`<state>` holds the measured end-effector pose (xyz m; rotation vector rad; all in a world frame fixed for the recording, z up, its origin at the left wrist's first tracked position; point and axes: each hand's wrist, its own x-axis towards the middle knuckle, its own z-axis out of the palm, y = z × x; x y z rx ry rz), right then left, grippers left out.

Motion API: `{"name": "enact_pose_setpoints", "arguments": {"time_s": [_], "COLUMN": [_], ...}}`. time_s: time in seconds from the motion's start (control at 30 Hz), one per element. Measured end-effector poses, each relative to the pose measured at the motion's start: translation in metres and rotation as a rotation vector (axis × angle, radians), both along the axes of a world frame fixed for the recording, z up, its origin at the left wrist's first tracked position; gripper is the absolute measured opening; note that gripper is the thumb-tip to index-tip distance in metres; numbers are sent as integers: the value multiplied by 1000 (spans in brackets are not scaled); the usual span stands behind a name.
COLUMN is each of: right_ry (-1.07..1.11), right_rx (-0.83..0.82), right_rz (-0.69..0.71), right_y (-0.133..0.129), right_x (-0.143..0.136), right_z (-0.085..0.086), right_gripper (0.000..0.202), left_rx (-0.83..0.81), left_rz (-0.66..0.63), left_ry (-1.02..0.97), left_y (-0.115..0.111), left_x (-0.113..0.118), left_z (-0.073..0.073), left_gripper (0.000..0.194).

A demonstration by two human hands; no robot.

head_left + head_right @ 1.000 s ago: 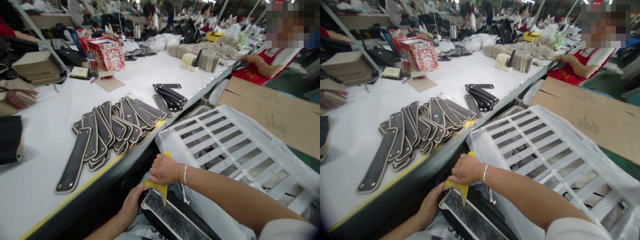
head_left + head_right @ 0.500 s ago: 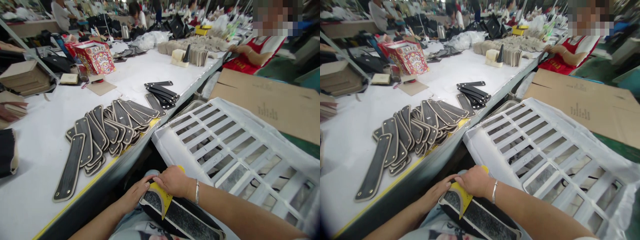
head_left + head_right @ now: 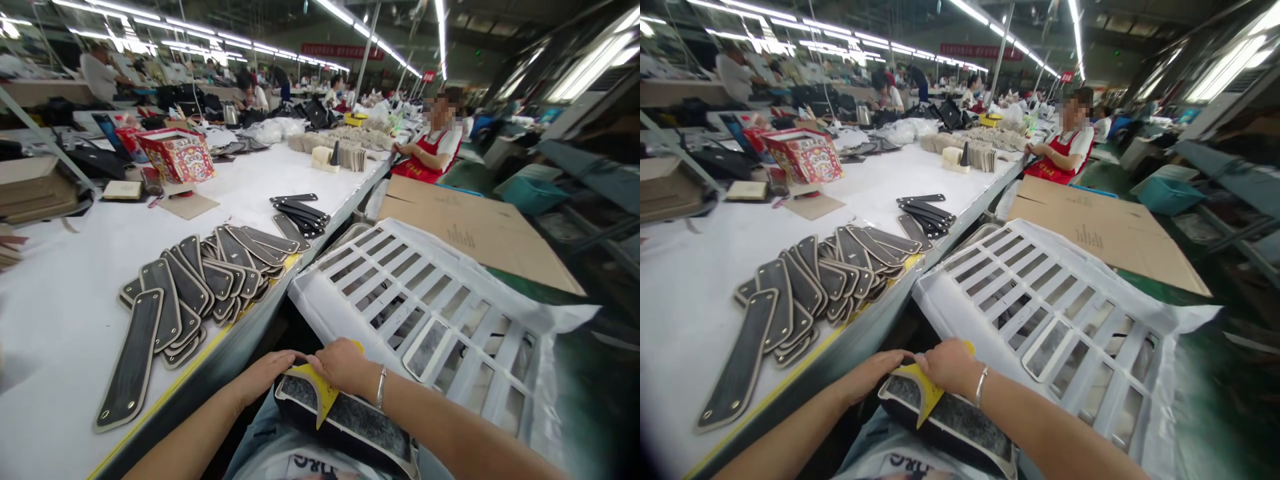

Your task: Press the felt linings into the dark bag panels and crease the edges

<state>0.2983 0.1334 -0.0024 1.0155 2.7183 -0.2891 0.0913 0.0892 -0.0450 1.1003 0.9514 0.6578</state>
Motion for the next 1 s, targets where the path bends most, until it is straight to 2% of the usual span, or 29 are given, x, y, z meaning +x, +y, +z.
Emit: {"name": "enact_pose_setpoints", "arguments": {"time_s": [0.07, 0.1, 0.2, 0.27, 0.33, 0.37, 0.43, 0.5, 0.6, 0.67, 0.73, 0.87, 1.0], "right_ry": [2, 52, 343, 479, 622, 814, 1262, 1565, 1892, 1987, 1973, 1782, 1645], "right_rx": [-11, -40, -169, -193, -244, -341, -577, -771, -801, -742, -720, -775, -803], "right_rz": [-79, -172, -579, -803, -981, -1104, -1301, -1430, -1500, -1489, -1474, -1423, -1311], "right_y": [3, 5, 1, -20, -57, -78, -121, -156, -181, -183, -177, -159, -136], "right_x": [14, 25, 75, 112, 140, 148, 153, 144, 122, 113, 108, 104, 97], "right_z": [8, 12, 25, 27, 18, 10, -13, -38, -65, -71, -69, -59, -54], "right_gripper": [59, 58, 59, 69, 77, 77, 73, 71, 73, 73, 71, 68, 64], "left_rx": [98, 128, 183, 187, 146, 128, 121, 159, 246, 280, 304, 321, 246], "left_rz": [-38, -52, -45, -8, 31, 45, 66, 78, 101, 129, 177, 304, 369], "left_ry": [102, 132, 138, 96, 37, 15, 1, 21, 60, 64, 69, 109, 99], "left_y": [2, 2, 0, -3, -7, -9, -14, -18, -26, -31, -37, -61, -84], "left_x": [-1, -1, 3, 7, 9, 9, 9, 8, 10, 11, 8, -12, -30], "left_z": [4, 6, 7, 3, -3, -6, -9, -8, -2, 1, 0, -7, -11], "left_gripper": [40, 40, 40, 41, 43, 44, 47, 49, 49, 48, 47, 46, 43]}}
